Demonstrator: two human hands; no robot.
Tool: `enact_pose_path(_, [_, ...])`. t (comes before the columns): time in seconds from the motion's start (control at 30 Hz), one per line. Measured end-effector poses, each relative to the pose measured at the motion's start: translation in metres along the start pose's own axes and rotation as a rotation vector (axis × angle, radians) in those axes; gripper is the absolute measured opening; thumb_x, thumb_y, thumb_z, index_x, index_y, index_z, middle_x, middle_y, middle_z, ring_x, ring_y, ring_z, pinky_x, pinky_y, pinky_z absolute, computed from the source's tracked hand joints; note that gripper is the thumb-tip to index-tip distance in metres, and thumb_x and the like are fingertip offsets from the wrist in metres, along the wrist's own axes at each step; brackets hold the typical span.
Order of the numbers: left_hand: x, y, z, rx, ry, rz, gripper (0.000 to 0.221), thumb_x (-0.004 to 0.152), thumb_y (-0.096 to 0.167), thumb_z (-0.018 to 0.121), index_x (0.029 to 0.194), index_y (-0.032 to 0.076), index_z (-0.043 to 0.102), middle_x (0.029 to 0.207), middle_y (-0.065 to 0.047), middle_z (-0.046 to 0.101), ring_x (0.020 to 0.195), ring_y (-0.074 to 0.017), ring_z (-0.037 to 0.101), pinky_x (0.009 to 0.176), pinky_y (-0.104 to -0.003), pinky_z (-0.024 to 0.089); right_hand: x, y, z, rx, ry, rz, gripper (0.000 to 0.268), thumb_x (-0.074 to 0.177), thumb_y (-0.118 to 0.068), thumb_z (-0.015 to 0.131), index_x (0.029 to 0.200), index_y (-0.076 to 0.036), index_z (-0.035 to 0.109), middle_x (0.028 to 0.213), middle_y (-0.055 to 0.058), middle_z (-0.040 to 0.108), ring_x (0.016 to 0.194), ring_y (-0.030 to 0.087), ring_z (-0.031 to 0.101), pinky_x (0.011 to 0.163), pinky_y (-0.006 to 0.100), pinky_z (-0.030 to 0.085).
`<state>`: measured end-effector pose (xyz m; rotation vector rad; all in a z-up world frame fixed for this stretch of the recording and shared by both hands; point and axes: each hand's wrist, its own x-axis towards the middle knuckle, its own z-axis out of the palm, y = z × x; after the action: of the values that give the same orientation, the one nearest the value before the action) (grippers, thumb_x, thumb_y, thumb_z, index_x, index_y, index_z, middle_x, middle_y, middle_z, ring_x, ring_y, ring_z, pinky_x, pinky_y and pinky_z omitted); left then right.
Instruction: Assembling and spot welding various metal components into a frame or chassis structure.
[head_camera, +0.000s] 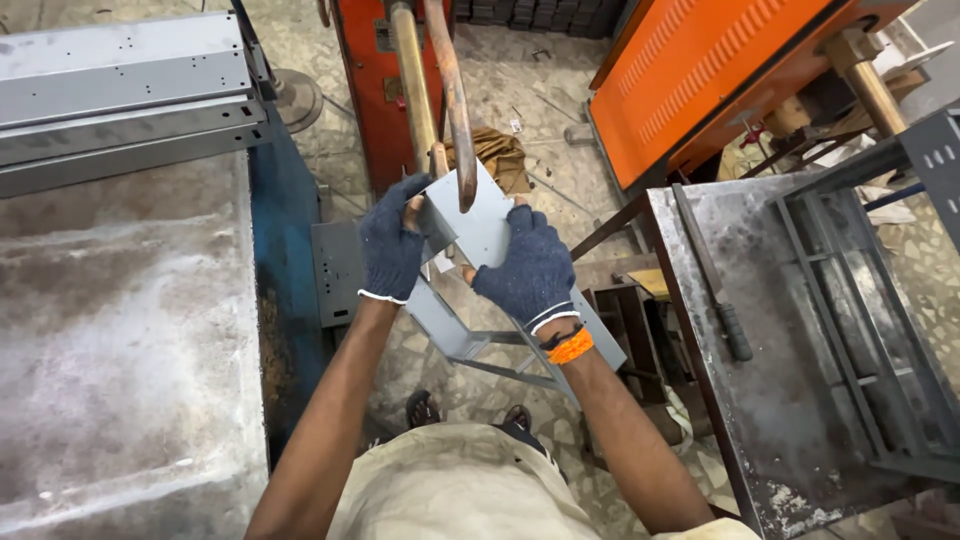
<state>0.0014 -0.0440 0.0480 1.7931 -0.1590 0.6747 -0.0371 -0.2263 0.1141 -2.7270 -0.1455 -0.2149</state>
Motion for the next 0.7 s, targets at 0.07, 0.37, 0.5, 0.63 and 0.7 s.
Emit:
enact_pose_path(0.07, [0.002,0.006,-0.005,-0.016,-0.030,0.001,0.023,0.107,0.014,0.058,0.126,0.005,0.068,0.117,-0.016,0.075,0.112,-0.0269,0.074,0.093,-0.038,0.056,0.000,0.000,0.001,-0.009,0.009,-0.019,0.114,0.057,-0.050,0.091,0.144,0.007,0.044,0.114,0.023,0.061,0.100,0.038,0.065,0.082,0.048,0.055])
enact_pose_path(0.37, [0.004,-0.015,-0.011,-0.285,-0.281,-0.134,0.044,0.092,0.017,0.062,0.133,0.002,0.056,0.125,-0.018,0.066,0.122,-0.0308,0.064,0.106,-0.039,0.049,-0.001,-0.002,0.001,-0.022,0.019,-0.022,0.112,0.059,-0.050,0.090,0.143,0.007,0.044,0.115,0.023,0.061,0.101,0.039,0.064,0.083,0.049,0.054])
enact_pose_path(0.5, [0.005,-0.006,-0.015,-0.107,-0.313,-0.094,0.064,0.072,0.018,0.065,0.133,0.002,0.052,0.123,-0.019,0.065,0.120,-0.0325,0.065,0.105,-0.041,0.050,-0.001,-0.003,0.005,-0.031,0.051,-0.027,0.113,0.057,-0.049,0.090,0.143,0.008,0.043,0.115,0.023,0.062,0.099,0.038,0.064,0.082,0.049,0.054])
enact_pose_path(0.63, [0.004,-0.011,-0.012,-0.103,-0.313,-0.002,0.072,0.081,0.044,0.072,0.135,0.003,0.048,0.124,-0.019,0.064,0.121,-0.0323,0.065,0.103,-0.042,0.050,0.000,-0.008,0.004,-0.081,0.048,0.015,0.102,0.058,-0.049,0.089,0.137,0.003,0.050,0.114,0.020,0.063,0.100,0.038,0.065,0.083,0.050,0.054])
enact_pose_path(0.7, [0.005,-0.008,-0.012,0.038,-0.312,-0.075,0.098,0.083,0.090,0.055,0.133,0.004,0.052,0.123,-0.019,0.066,0.118,-0.0332,0.067,0.099,-0.043,0.053,0.000,-0.007,0.007,-0.085,0.060,0.008,0.106,0.056,-0.050,0.091,0.136,0.005,0.048,0.110,0.022,0.063,0.098,0.039,0.064,0.081,0.050,0.054])
